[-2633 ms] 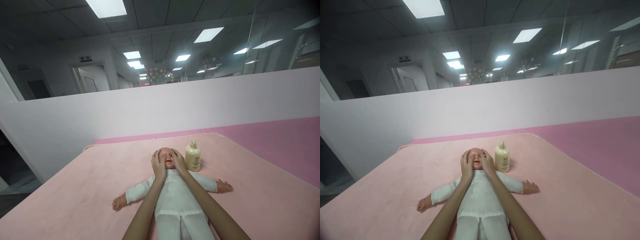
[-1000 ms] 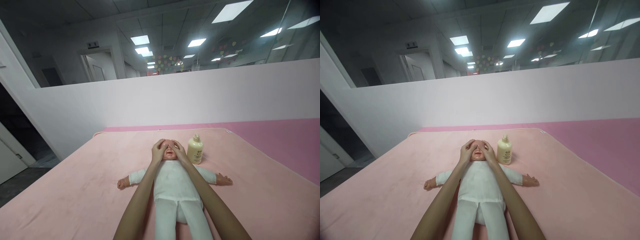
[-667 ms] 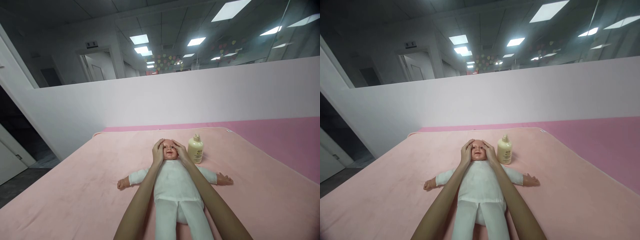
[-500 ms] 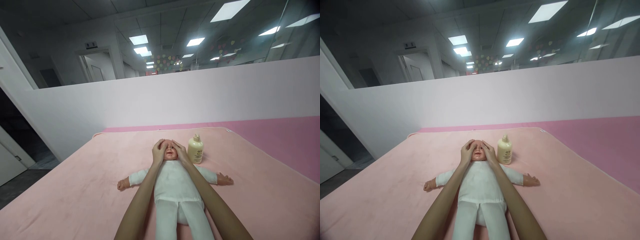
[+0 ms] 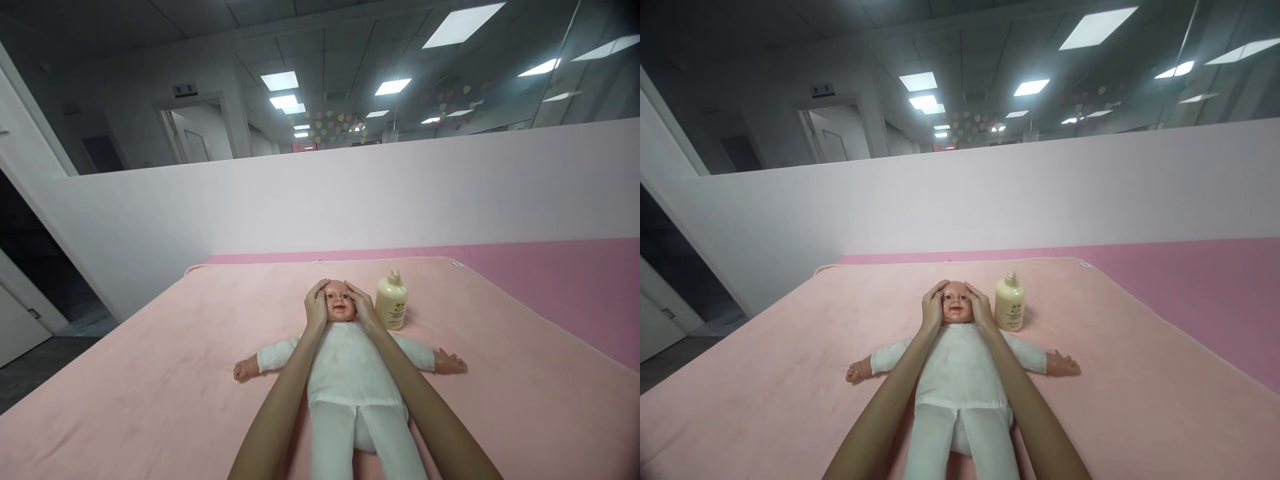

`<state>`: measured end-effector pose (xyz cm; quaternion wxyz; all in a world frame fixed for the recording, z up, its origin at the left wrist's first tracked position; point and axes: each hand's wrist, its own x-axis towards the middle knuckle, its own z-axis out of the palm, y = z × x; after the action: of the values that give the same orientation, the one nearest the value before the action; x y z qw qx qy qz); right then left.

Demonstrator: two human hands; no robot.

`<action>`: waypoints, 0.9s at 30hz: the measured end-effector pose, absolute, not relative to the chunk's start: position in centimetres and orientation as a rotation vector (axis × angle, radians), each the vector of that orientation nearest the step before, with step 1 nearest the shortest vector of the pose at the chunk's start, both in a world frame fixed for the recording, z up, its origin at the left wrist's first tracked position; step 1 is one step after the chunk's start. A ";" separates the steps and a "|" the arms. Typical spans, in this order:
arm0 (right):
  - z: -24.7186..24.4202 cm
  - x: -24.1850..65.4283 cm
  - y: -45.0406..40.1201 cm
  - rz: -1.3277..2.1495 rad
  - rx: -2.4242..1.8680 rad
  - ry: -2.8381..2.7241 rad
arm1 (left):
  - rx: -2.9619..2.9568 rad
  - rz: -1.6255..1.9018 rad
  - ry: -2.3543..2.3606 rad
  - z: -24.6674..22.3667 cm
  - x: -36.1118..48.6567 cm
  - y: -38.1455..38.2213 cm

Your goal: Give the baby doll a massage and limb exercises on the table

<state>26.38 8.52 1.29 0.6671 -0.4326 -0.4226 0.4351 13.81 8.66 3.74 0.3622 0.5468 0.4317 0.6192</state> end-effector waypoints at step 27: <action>-0.1 27.3 5.2 1.078 -0.875 -1.218 | 1.923 1.217 0.989 1.1 10.4 6.5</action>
<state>27.31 5.24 -0.11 0.6028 -0.3779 -0.5262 0.4657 10.44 6.47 1.10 0.3241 0.7333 0.3770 0.4638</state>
